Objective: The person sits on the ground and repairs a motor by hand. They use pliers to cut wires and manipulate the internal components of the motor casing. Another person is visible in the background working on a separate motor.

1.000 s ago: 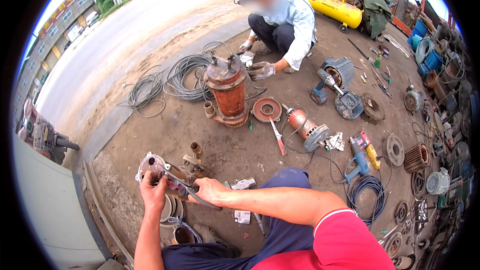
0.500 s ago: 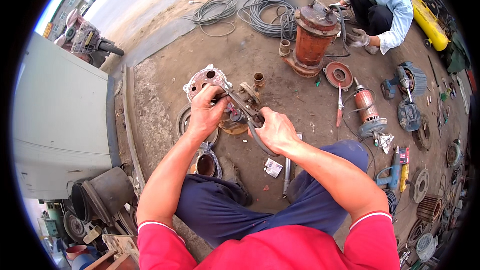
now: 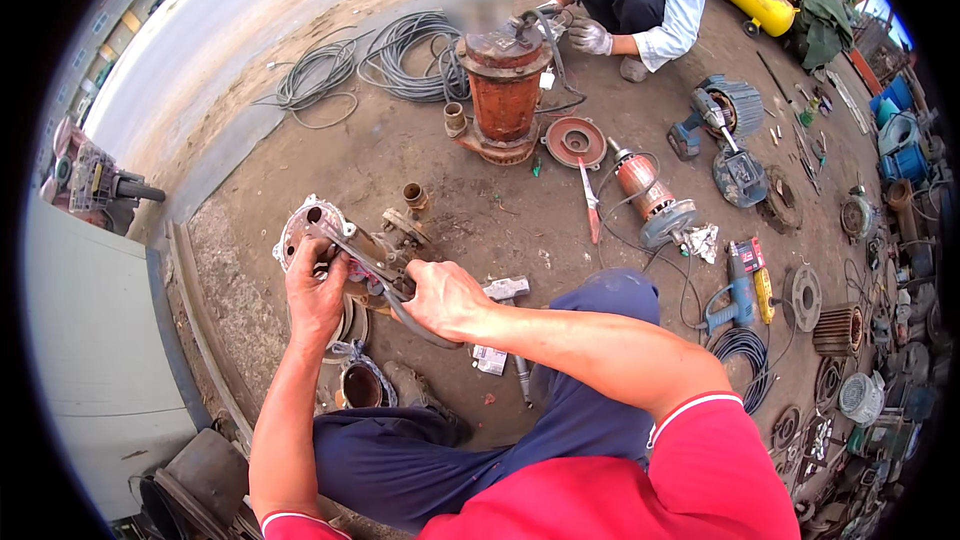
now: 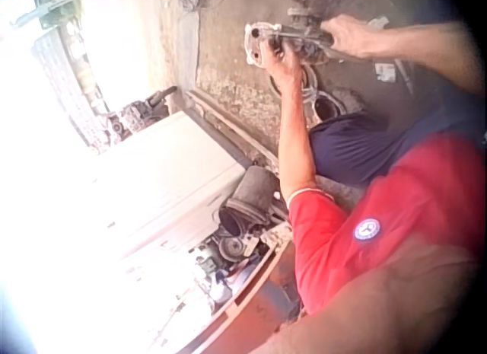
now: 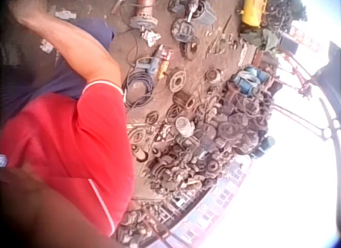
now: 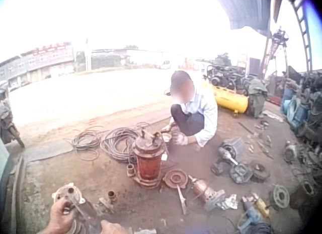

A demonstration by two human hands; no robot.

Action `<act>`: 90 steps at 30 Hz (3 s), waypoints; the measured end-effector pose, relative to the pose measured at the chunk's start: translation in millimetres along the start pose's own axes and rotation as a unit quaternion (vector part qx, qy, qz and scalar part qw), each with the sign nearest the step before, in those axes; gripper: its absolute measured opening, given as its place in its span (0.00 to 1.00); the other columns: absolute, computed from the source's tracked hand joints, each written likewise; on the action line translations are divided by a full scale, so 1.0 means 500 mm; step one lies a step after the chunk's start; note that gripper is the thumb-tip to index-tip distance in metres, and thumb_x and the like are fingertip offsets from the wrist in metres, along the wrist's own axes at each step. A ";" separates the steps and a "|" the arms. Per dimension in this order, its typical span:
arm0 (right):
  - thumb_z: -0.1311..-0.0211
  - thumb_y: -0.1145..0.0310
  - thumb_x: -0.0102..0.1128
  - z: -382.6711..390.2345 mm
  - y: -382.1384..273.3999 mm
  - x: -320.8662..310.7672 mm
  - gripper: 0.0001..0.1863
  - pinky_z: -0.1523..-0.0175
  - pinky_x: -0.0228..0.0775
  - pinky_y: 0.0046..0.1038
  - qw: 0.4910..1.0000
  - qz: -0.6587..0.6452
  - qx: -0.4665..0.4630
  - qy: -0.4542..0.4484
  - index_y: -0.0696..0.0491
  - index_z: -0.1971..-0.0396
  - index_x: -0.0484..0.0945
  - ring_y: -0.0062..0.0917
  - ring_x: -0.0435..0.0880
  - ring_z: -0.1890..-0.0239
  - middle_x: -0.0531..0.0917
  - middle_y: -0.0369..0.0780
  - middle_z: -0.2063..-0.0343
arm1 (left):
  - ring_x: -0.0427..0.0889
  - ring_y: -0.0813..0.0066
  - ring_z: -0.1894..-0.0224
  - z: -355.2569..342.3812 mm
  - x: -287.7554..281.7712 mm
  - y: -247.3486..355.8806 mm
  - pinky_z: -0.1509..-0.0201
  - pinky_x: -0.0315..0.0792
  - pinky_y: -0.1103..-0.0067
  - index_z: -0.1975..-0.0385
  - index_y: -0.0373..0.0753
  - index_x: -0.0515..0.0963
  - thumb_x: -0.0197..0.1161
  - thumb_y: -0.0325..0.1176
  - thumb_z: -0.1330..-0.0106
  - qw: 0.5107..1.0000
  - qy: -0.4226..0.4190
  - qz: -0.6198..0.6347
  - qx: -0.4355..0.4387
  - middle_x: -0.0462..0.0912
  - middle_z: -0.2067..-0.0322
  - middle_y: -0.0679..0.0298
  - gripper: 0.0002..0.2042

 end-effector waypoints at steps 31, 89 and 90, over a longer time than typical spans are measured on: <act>0.52 0.62 0.63 0.004 -0.007 -0.028 0.20 0.52 0.78 0.43 1.000 -0.014 -0.007 0.019 0.65 0.67 0.84 0.49 0.86 0.58 0.85 0.57 0.65 | 0.84 0.70 0.67 -0.009 0.015 -0.012 0.56 0.80 0.73 0.59 0.32 0.78 0.71 0.38 0.38 0.959 -0.186 0.127 -0.169 0.84 0.69 0.60 0.16; 0.40 0.59 0.61 -0.002 0.030 -0.163 0.22 0.48 0.74 0.45 0.928 -0.367 0.012 0.068 0.62 0.56 0.74 0.50 0.83 0.54 0.84 0.55 0.61 | 0.83 0.76 0.60 -0.031 0.092 -0.018 0.53 0.77 0.79 0.55 0.32 0.80 0.57 0.25 0.33 0.989 -0.020 0.064 -0.128 0.84 0.60 0.64 0.10; 0.40 0.59 0.60 -0.002 0.029 -0.164 0.22 0.48 0.74 0.44 0.927 -0.370 0.009 0.061 0.62 0.56 0.74 0.50 0.83 0.54 0.84 0.55 0.61 | 0.83 0.77 0.60 -0.028 0.082 -0.027 0.54 0.77 0.79 0.55 0.32 0.80 0.57 0.25 0.33 0.988 -0.010 0.058 -0.141 0.84 0.60 0.64 0.10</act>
Point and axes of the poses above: each hand's wrist, its own z-axis away from the middle knuckle, its own x-axis out of the palm, y = z × x, the point moved 7 cm from there along -z, towards the middle knuckle
